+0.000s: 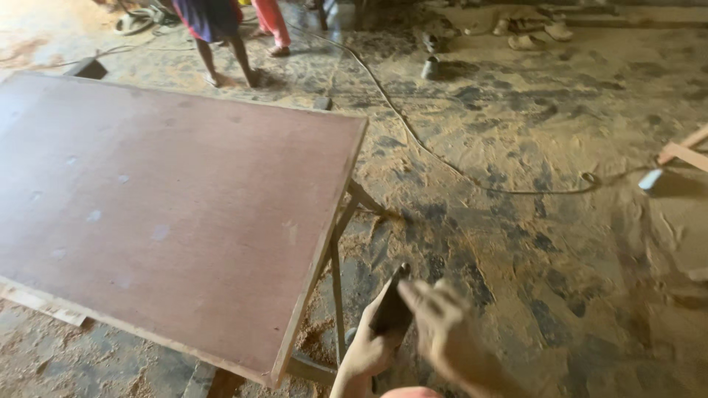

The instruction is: The person sands a large reddish-brown wooden board and a wooden frame using a sanding block. They move around the board to reach different areas and switch between the board and the frame during the task.

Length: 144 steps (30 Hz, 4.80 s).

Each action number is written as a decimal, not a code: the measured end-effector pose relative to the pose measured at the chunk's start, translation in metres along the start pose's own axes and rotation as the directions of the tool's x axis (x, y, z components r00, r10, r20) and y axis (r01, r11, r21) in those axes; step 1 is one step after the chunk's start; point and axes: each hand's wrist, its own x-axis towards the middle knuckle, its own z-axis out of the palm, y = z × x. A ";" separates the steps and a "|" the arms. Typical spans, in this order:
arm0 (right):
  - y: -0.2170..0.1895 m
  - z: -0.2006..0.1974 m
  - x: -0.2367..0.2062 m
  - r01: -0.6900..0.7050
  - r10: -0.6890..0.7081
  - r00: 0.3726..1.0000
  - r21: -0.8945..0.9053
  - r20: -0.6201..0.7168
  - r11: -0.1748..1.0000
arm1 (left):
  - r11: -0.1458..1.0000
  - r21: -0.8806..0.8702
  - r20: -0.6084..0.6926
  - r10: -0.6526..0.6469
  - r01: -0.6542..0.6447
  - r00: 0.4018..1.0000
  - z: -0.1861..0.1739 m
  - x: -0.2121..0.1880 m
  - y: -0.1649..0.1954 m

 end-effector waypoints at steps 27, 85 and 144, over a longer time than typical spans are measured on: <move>0.054 0.052 -0.080 -0.667 0.642 0.745 0.192 0.180 0.720 | 0.736 -0.661 -0.241 -0.394 0.147 0.887 -0.082 -0.047 -0.048; -0.038 -0.013 -0.096 -0.274 0.280 0.959 0.110 -0.037 0.955 | 0.967 0.255 -0.013 -0.019 0.022 1.000 0.053 -0.073 -0.028; 0.049 0.029 -0.124 -0.594 0.701 0.218 0.662 0.679 -0.457 | 0.851 0.418 -0.202 -0.254 0.318 0.946 0.037 -0.032 -0.040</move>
